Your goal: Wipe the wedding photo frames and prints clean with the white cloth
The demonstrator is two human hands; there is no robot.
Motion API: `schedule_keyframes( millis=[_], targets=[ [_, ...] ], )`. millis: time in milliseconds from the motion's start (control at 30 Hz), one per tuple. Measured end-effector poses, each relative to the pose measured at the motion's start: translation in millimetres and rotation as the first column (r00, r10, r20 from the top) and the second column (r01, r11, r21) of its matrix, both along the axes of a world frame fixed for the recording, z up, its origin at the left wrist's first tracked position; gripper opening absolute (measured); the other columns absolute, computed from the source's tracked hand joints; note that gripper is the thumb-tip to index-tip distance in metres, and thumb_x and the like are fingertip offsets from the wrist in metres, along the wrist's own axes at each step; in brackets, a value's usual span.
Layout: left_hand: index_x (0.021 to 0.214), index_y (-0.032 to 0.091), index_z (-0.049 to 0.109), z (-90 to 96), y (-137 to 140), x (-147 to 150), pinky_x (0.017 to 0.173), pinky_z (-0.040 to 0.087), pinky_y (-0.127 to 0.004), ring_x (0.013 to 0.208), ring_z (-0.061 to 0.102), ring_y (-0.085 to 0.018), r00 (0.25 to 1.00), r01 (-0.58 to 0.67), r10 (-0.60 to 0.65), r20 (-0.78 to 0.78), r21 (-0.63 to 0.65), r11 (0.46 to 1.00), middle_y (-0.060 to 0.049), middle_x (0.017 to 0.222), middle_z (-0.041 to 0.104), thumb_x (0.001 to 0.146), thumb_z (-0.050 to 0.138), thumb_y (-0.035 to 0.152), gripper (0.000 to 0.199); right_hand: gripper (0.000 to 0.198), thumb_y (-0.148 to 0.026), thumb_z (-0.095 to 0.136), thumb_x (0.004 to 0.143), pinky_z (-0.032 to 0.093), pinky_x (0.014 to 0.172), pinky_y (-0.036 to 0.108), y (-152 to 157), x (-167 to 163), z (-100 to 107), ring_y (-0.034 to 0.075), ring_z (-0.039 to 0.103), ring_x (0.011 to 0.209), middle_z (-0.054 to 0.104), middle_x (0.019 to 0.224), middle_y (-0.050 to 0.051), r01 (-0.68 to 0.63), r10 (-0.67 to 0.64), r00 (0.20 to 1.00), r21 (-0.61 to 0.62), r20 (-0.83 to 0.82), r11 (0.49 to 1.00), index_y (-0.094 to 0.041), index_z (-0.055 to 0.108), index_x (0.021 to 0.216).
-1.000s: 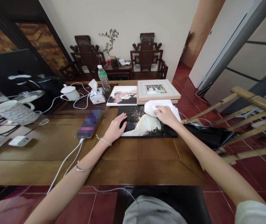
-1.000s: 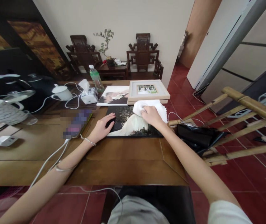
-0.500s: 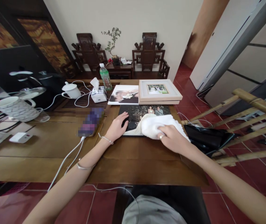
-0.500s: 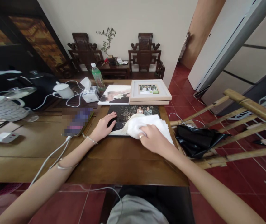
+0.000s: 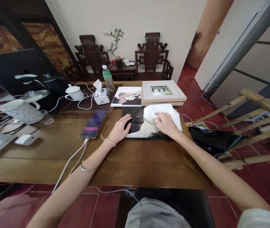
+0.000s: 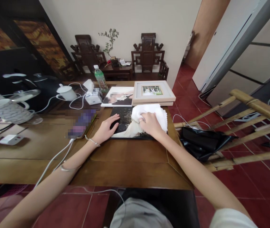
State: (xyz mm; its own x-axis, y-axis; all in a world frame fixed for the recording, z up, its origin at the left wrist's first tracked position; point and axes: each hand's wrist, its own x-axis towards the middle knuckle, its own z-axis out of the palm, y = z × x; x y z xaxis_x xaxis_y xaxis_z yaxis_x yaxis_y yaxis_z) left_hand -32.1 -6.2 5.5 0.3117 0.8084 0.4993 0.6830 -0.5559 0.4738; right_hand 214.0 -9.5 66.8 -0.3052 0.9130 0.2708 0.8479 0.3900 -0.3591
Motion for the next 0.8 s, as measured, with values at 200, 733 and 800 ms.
schedule_keyframes(
  millis=[200, 733, 800],
  targets=[
    [0.116, 0.009, 0.062, -0.3, 0.0, 2.0, 0.109, 0.04, -0.046, 0.127, 0.051, -0.027, 1.0, -0.009, 0.009, -0.015, 0.006, 1.0, -0.018, 0.13, 0.059, 0.091, 0.045, 0.025, 0.034, 0.024, -0.016, 0.039, 0.081, 0.029, 0.102, 0.044, -88.0, 11.4, 3.9, 0.026, 0.058, 0.098, 0.067, 0.091, 0.009, -0.14, 0.136, 0.989, -0.086, -0.056, 0.986, -0.019, 0.062, 0.079],
    [0.116, 0.013, 0.062, 0.0, 0.3, -0.1, 0.109, 0.04, -0.048, 0.127, 0.051, -0.026, 1.0, 0.002, -0.002, 0.001, -0.009, 1.0, -0.015, 0.131, 0.059, 0.091, 0.046, 0.026, 0.033, 0.024, -0.021, 0.04, 0.08, 0.033, 0.063, 0.03, 39.9, -24.9, 13.2, 0.022, 0.057, 0.071, 0.067, 0.074, 0.01, 0.049, -0.049, 0.999, -0.057, -0.003, 0.997, -0.018, 0.06, 0.067],
    [0.116, 0.012, 0.062, 0.5, 0.0, -0.1, 0.109, 0.04, -0.047, 0.127, 0.051, -0.026, 1.0, 0.003, -0.003, 0.002, -0.013, 1.0, -0.016, 0.131, 0.059, 0.091, 0.046, 0.026, 0.033, 0.024, -0.021, 0.04, 0.08, 0.033, 0.063, 0.03, 44.5, -29.6, 14.2, 0.023, 0.057, 0.07, 0.067, 0.073, 0.01, 0.073, -0.073, 0.997, -0.056, -0.003, 0.996, -0.018, 0.06, 0.067]
  ],
)
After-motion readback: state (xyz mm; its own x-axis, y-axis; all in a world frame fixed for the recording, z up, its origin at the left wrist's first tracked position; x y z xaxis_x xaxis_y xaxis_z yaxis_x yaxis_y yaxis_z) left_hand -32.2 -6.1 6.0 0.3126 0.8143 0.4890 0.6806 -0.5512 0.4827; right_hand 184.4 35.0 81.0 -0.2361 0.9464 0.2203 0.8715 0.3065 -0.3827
